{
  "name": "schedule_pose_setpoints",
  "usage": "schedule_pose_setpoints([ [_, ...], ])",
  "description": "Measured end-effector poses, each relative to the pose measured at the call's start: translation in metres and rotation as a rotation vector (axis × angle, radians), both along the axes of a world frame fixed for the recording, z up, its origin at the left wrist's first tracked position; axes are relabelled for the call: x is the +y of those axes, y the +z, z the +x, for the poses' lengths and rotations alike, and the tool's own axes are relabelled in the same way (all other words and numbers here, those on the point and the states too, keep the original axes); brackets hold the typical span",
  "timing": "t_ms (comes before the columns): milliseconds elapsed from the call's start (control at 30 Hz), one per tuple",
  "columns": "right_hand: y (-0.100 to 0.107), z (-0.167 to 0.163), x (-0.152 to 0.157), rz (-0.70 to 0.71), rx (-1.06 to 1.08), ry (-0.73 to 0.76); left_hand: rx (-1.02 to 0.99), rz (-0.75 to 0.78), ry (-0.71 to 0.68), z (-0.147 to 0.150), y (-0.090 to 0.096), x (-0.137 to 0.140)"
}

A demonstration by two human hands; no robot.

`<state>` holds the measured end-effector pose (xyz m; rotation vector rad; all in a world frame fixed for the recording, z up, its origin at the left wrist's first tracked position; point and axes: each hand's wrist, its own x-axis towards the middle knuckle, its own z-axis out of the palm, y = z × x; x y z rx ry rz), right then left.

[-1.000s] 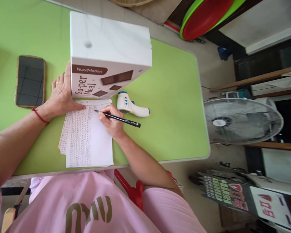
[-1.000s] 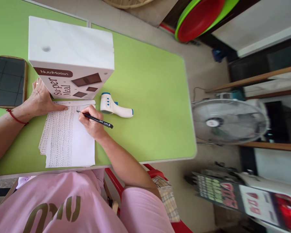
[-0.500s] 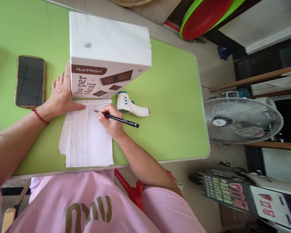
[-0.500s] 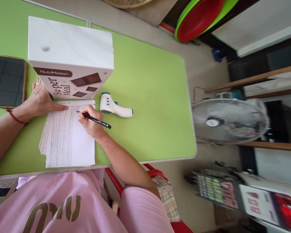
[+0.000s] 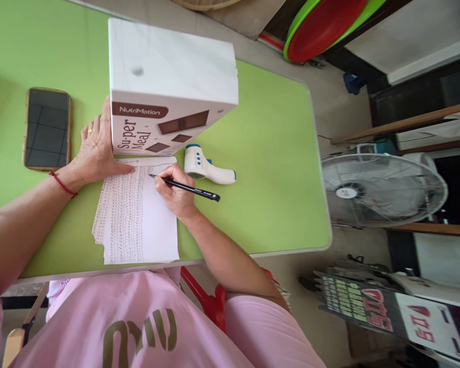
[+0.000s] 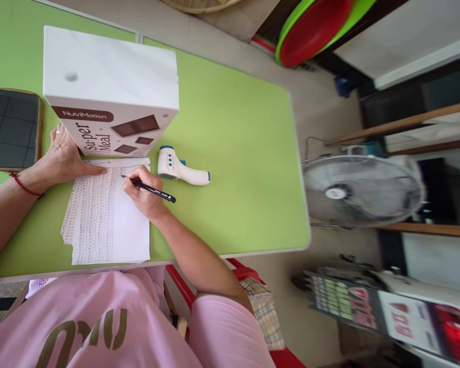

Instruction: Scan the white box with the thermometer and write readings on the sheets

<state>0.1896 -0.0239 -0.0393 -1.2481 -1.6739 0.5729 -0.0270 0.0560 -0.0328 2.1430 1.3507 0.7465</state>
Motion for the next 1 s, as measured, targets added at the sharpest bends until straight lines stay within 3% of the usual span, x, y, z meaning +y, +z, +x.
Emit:
schedule_pose_setpoints([
  [433, -0.0015, 0.001, 0.0005, 0.018, -0.01, -0.013, -0.022, 0.048, -0.033, -0.0032, -0.0063, 0.0017],
  [1000, -0.0003, 0.001, 0.0004, 0.038, 0.008, -0.034, 0.02, 0.001, -0.003, 0.0004, 0.0029, -0.0005],
])
